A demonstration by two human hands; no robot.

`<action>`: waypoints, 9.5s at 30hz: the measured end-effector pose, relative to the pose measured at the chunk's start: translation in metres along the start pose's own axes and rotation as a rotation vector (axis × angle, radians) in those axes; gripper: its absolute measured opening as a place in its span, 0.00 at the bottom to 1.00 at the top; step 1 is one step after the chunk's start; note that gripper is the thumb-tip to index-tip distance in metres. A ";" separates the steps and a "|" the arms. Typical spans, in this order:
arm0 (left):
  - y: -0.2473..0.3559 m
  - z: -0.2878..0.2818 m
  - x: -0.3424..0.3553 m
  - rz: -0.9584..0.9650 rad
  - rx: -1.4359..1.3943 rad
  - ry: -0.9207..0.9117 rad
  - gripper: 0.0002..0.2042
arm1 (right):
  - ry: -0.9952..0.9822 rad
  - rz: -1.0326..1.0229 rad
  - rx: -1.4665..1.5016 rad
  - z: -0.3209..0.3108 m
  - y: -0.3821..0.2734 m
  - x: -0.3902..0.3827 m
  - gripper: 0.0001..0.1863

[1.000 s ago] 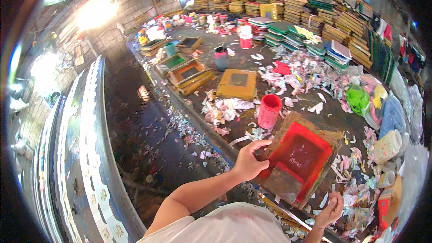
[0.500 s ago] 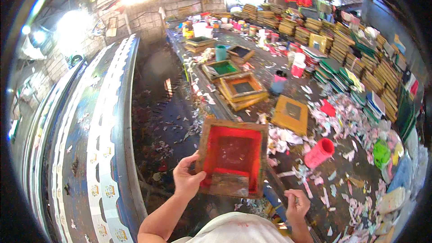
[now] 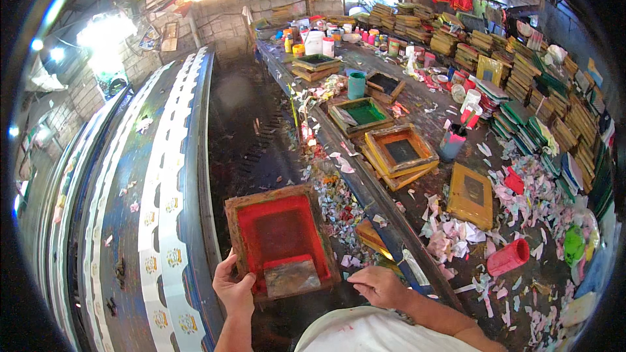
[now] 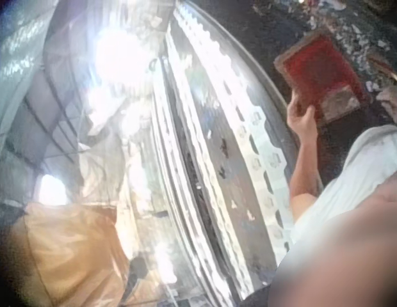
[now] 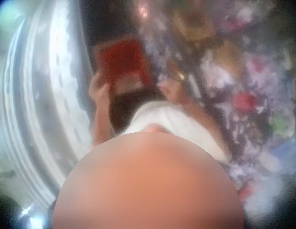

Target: The person moves through a cluttered workshop, picks up a wooden screen-printing frame, and uses a squeegee to spread green and red ink across the mesh. They then carry the frame outside and rinse it with a hose before returning indoors.

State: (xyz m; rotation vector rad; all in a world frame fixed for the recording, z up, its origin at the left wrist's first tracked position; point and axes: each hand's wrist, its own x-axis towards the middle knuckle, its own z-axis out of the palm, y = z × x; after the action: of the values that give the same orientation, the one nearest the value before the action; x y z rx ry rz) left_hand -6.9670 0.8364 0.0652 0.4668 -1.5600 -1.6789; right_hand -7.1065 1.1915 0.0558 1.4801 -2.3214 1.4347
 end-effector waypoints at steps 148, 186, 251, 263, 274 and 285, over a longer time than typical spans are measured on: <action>-0.533 0.660 1.179 -0.667 -0.211 -1.126 0.29 | 1.430 0.653 1.164 -0.017 0.797 0.928 0.37; -0.359 0.347 1.147 -0.298 -0.184 -0.394 0.54 | 0.486 0.425 1.473 0.081 0.772 1.052 0.37; -0.700 0.229 2.324 -0.229 -0.105 0.232 0.20 | -0.159 0.460 1.678 0.477 1.221 2.351 0.34; -0.761 0.320 2.643 -0.114 0.160 0.126 0.22 | -0.163 0.380 1.892 0.506 1.358 2.597 0.34; -0.869 0.372 2.874 -0.086 0.286 -0.084 0.24 | 0.197 0.373 1.634 0.460 1.491 2.742 0.35; -0.971 0.436 3.056 0.278 0.518 -0.489 0.27 | 0.676 0.302 1.303 0.395 1.580 2.793 0.39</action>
State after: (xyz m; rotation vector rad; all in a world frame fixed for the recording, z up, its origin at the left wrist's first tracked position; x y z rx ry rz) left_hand -9.4813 -1.1974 -0.0602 0.0770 -2.3162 -1.2159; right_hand -9.6187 -0.8442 0.0739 0.3879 -1.1227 3.1289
